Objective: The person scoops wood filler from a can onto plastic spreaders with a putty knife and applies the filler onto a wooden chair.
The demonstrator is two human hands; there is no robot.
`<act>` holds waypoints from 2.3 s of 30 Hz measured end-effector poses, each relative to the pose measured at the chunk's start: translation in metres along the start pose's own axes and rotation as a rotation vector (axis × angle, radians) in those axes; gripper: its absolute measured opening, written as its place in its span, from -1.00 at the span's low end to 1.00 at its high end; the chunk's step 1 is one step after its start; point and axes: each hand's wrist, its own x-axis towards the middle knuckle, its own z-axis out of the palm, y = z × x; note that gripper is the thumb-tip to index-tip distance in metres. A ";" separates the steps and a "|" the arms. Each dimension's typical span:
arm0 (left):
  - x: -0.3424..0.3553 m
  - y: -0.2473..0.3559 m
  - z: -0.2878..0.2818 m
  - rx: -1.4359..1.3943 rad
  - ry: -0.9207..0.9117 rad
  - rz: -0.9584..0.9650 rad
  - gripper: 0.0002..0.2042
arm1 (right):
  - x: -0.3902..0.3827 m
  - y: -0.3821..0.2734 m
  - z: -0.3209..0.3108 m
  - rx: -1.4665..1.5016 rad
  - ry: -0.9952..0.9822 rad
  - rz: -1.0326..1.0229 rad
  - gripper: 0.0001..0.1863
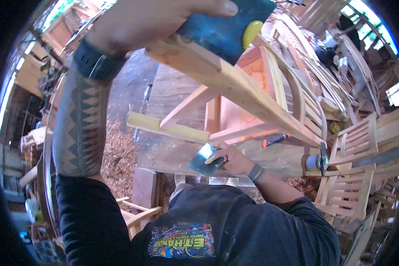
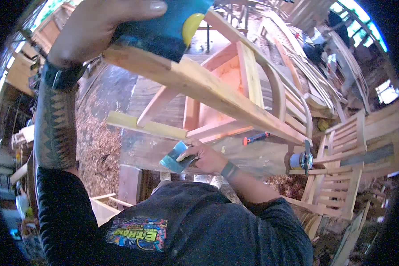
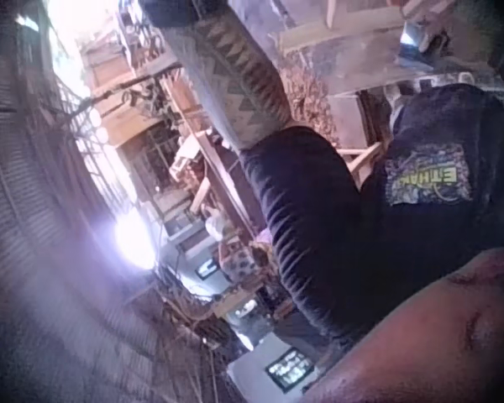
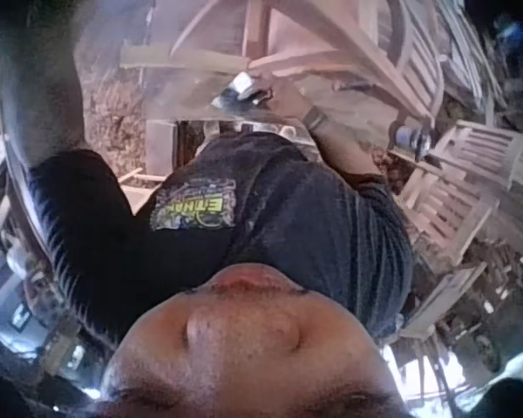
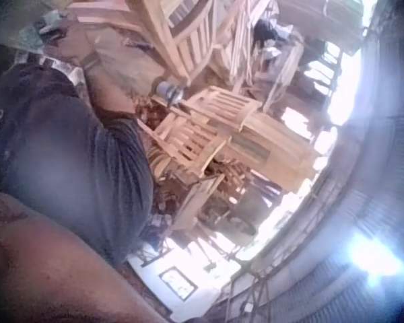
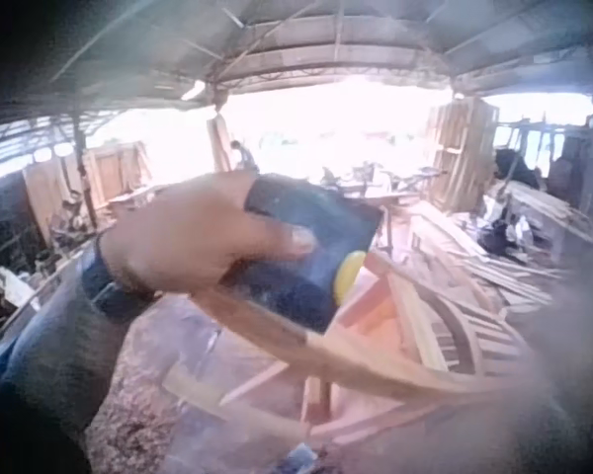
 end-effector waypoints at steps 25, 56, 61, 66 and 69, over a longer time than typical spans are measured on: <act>-0.242 -0.309 -0.028 -0.856 0.249 -0.274 -0.52 | 0.104 -0.016 0.158 -0.178 0.595 0.120 -0.68; -0.326 -0.387 -0.035 -1.246 0.237 -0.547 -0.63 | 0.341 -0.172 0.146 0.736 0.620 -0.441 -0.61; -0.324 -0.404 -0.033 -1.706 0.118 -0.135 -0.63 | 0.338 -0.165 0.144 0.682 0.616 -0.414 -0.55; -0.320 -0.415 -0.010 -1.792 -0.028 0.207 -0.64 | 0.335 -0.171 0.154 0.730 0.625 -0.427 -0.53; -0.314 -0.406 -0.019 -1.458 -0.116 0.364 -0.87 | 0.336 -0.170 0.157 0.654 0.642 -0.474 -0.53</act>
